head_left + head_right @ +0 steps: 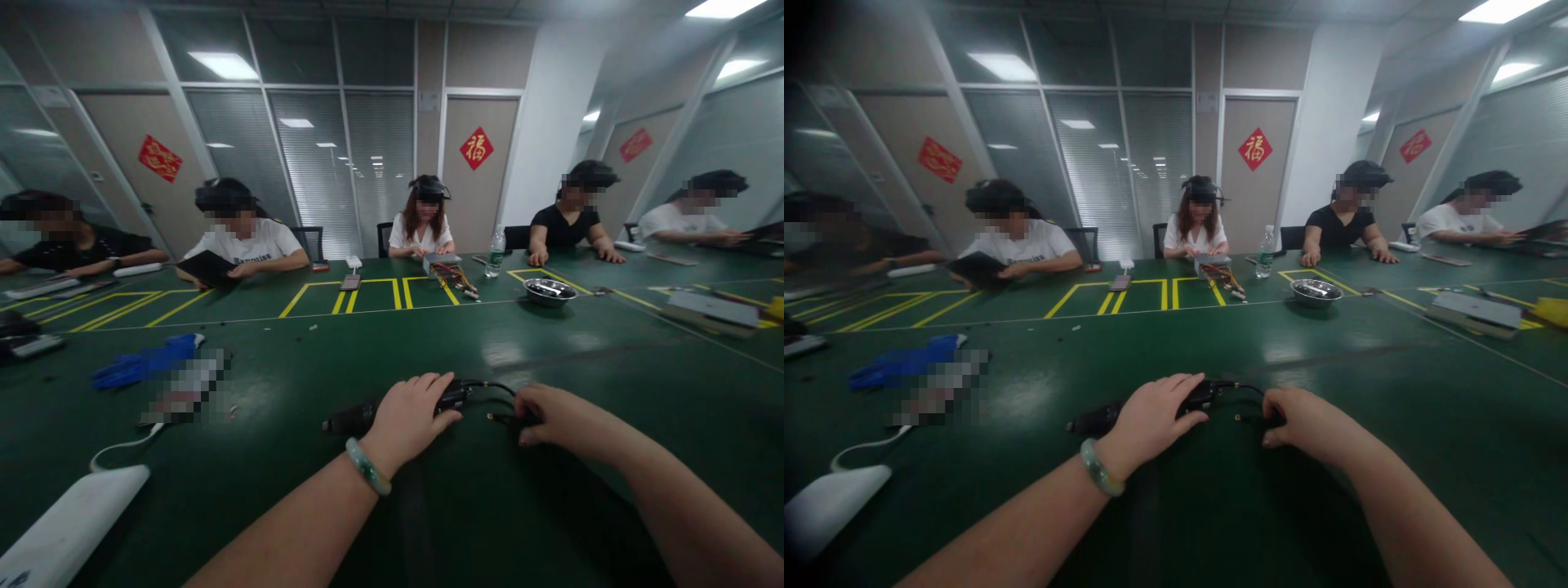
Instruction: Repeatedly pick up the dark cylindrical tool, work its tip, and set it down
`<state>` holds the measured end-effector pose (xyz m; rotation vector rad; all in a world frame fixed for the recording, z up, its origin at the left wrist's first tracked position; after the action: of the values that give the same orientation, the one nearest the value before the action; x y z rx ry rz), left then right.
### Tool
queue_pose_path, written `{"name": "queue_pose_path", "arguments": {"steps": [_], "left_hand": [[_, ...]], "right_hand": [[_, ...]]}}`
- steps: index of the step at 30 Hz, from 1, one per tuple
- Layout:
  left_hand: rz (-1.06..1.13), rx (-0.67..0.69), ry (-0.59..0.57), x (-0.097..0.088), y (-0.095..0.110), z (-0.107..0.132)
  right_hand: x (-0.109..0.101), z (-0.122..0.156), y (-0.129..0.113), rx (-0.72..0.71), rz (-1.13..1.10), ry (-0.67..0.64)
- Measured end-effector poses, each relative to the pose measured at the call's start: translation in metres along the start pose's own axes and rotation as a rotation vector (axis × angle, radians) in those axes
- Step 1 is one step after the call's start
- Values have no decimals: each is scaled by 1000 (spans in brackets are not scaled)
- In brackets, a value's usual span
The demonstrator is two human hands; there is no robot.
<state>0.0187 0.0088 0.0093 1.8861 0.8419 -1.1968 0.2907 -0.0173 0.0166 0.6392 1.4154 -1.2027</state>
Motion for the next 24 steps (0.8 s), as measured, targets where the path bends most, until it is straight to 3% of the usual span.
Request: {"name": "queue_pose_path", "arguments": {"steps": [8, 15, 20, 24], "left_hand": [[-2, -8, -31, -2, 0, -2], [54, -20, -131, -13, -13, -5], [93, 44, -308, -37, -36, -6], [47, 69, -331, -47, -38, -5]], "right_hand": [[-1, -5, -21, 96, 148, 125], [-5, -15, -24, 37, 68, 520], [4, -23, -37, -94, -123, 442], [12, -26, -53, -155, -180, 373]]}}
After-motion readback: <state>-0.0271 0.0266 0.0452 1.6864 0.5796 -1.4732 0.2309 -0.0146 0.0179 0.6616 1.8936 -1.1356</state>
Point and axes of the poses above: each hand's wrist, its own z-axis away from the middle knuckle, its own x-axis out of the palm, y = z × x, the point moved 2 cm from there along -z, towards the middle knuckle, and after that the axes turned 13 degrees about -x, right-handed, at the moved point
